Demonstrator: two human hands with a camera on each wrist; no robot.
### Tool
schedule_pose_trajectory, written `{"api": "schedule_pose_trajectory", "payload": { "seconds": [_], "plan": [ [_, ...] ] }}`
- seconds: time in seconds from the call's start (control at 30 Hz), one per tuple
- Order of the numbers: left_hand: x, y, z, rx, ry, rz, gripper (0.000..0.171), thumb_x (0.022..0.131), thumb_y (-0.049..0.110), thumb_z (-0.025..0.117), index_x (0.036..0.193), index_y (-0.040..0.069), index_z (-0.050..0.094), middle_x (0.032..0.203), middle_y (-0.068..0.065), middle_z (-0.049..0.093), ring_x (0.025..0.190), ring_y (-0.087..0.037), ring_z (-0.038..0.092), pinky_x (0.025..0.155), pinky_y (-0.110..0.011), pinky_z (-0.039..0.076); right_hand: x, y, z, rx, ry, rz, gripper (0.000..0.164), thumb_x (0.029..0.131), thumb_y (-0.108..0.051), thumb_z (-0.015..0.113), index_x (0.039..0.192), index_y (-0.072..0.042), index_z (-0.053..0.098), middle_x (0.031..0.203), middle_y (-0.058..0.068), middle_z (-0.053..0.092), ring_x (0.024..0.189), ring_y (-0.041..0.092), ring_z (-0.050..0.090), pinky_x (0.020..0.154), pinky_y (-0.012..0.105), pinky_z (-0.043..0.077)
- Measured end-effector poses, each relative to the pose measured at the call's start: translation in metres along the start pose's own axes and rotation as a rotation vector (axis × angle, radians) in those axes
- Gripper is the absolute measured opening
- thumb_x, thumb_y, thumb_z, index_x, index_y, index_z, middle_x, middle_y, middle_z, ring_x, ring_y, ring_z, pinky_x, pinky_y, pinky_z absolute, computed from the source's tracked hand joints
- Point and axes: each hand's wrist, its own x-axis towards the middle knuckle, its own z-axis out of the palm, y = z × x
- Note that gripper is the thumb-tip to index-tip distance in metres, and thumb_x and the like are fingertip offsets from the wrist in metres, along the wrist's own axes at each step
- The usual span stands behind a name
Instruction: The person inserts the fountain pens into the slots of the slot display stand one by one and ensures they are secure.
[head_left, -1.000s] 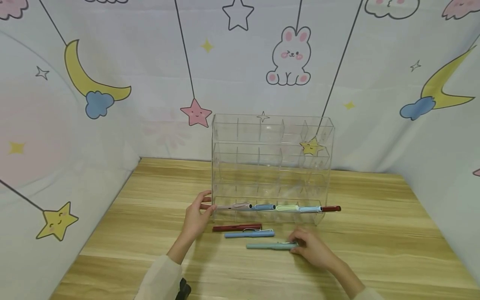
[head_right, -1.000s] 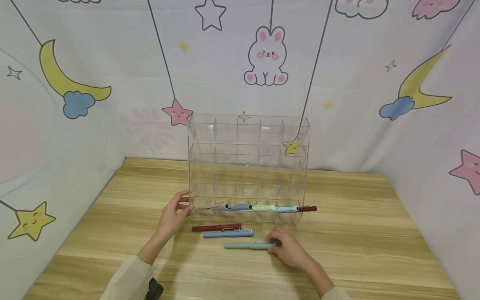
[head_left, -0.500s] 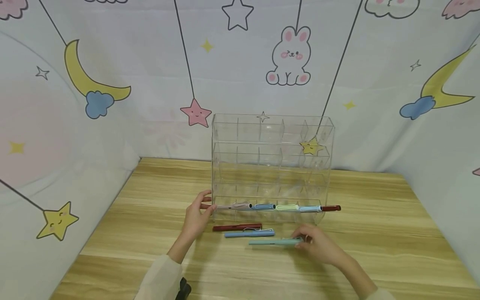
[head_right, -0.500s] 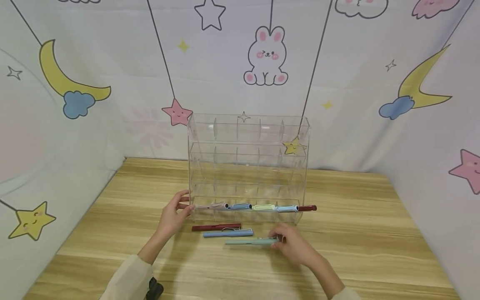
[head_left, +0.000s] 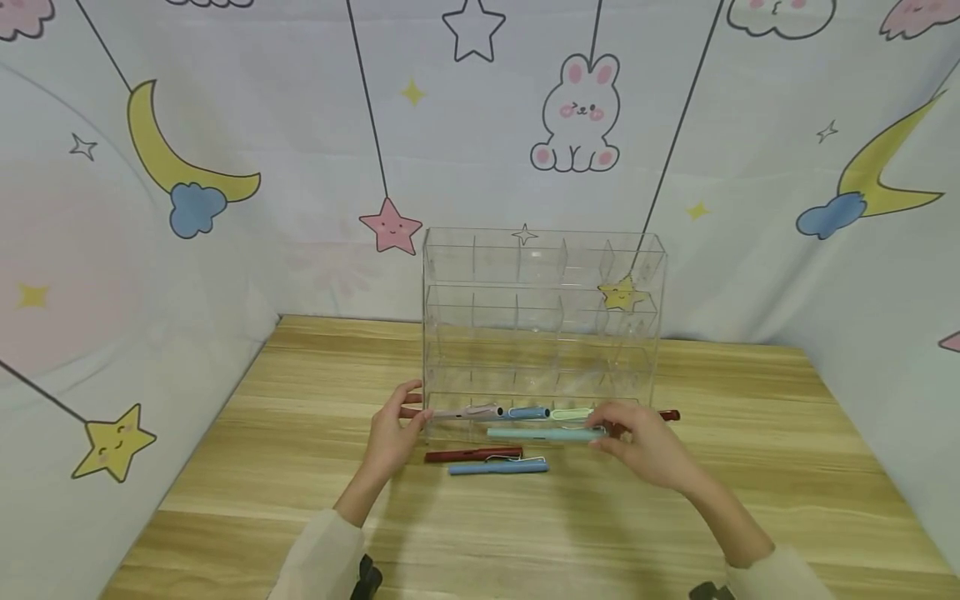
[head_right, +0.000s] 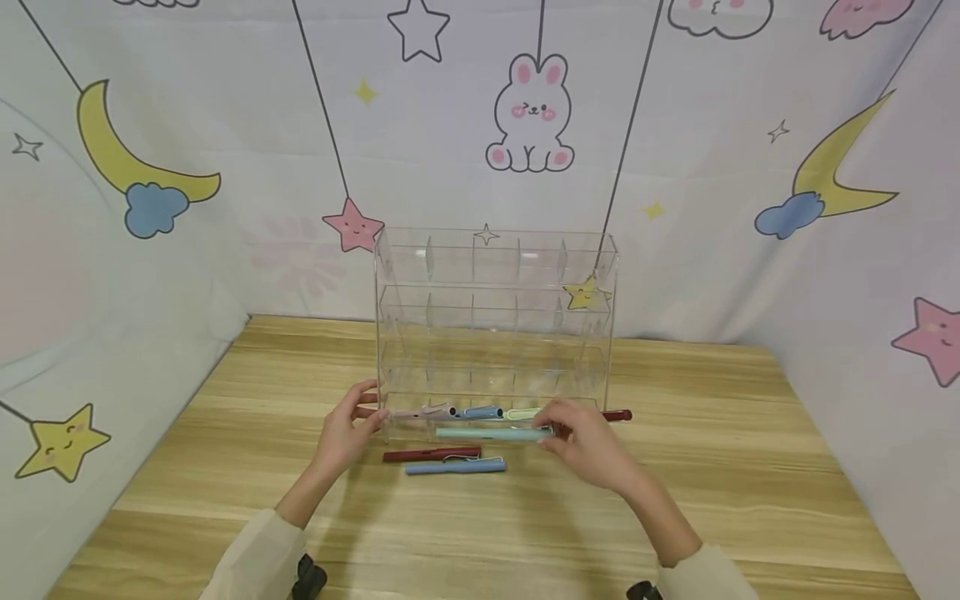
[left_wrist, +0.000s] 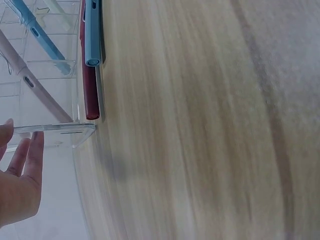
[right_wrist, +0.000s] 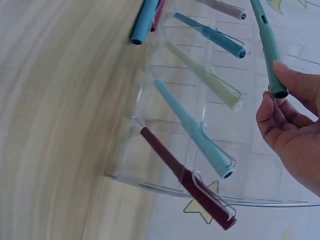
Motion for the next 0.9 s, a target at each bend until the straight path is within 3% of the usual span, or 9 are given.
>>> {"api": "schedule_pose_trajectory", "payload": {
  "seconds": [0.47, 0.9],
  "plan": [
    [0.000, 0.000, 0.000, 0.000, -0.007, -0.001, 0.043, 0.086, 0.002, 0.062, 0.126, 0.004, 0.047, 0.109, -0.019, 0.058, 0.088, -0.031, 0.060, 0.062, -0.034, 0.053, 0.048, -0.012, -0.006, -0.088, 0.069, 0.168, 0.013, 0.080, 0.000, 0.067, 0.093, -0.001, 0.066, 0.081, 0.001, 0.056, 0.070, 0.014, 0.050, 0.063, 0.029, 0.048],
    [0.001, 0.000, 0.000, 0.010, -0.010, 0.013, 0.044, 0.085, 0.000, 0.062, 0.127, 0.004, 0.046, 0.109, -0.019, 0.058, 0.088, -0.031, 0.060, 0.062, -0.033, 0.054, 0.086, -0.021, 0.006, -0.116, 0.062, 0.228, 0.015, 0.081, -0.004, 0.068, 0.095, 0.000, 0.066, 0.086, 0.006, 0.058, 0.075, 0.018, 0.052, 0.065, 0.031, 0.048]
  ]
}}
